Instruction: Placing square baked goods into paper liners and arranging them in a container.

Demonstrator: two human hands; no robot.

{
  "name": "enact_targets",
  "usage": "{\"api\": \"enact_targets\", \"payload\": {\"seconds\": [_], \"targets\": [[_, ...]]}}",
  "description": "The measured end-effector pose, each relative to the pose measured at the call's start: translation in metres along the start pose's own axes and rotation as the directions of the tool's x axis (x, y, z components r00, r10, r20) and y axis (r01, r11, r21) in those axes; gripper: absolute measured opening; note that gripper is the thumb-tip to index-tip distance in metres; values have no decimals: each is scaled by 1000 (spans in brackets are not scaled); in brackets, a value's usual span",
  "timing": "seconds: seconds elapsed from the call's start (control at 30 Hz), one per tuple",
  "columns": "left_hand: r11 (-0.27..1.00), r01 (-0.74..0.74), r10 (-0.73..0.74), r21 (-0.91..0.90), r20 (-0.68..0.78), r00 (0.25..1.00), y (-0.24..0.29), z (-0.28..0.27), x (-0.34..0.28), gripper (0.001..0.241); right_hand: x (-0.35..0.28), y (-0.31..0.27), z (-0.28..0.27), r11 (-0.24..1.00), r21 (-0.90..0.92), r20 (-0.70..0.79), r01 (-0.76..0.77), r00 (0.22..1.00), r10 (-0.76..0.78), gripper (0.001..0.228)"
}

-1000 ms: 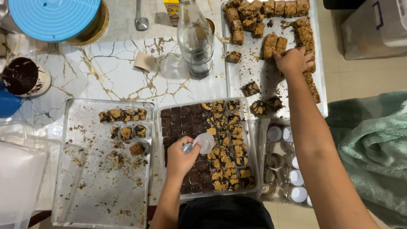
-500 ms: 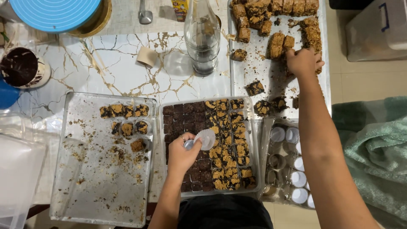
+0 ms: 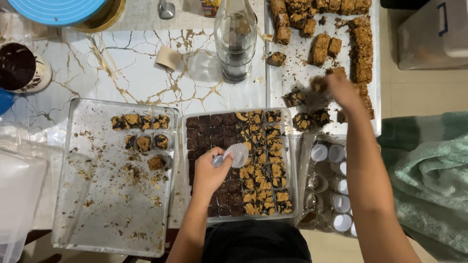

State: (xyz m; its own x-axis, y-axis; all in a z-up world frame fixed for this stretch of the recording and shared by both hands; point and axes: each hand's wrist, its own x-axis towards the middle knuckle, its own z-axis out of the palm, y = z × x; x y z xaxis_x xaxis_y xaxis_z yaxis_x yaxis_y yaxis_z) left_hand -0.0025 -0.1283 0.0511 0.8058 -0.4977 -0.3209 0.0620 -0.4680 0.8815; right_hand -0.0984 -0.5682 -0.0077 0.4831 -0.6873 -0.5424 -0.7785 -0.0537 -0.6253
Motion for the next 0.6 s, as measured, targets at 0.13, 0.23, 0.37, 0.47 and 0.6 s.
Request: {"api": "enact_targets", "payload": {"seconds": [0.13, 0.23, 0.37, 0.47, 0.6], "targets": [[998, 66, -66, -10, 26, 997, 3, 3, 0, 21, -18, -5, 26, 761, -648, -116, 37, 983, -146, 65], [998, 65, -65, 0, 38, 997, 10, 3, -3, 20, -37, -13, 30, 744, -665, -174, 74, 953, -250, 57], [999, 30, -29, -23, 41, 999, 6, 3, -3, 20, -18, 20, 25, 709, -679, -310, 188, 803, -509, 50], [998, 54, -53, -11, 32, 998, 6, 2, -3, 20, -18, 31, 18, 700, -660, -368, 273, 694, -618, 43], [999, 39, -39, 0, 35, 999, 7, 2, -2, 19, -35, 10, 8, 558, -697, -85, 450, 721, -688, 52]]}}
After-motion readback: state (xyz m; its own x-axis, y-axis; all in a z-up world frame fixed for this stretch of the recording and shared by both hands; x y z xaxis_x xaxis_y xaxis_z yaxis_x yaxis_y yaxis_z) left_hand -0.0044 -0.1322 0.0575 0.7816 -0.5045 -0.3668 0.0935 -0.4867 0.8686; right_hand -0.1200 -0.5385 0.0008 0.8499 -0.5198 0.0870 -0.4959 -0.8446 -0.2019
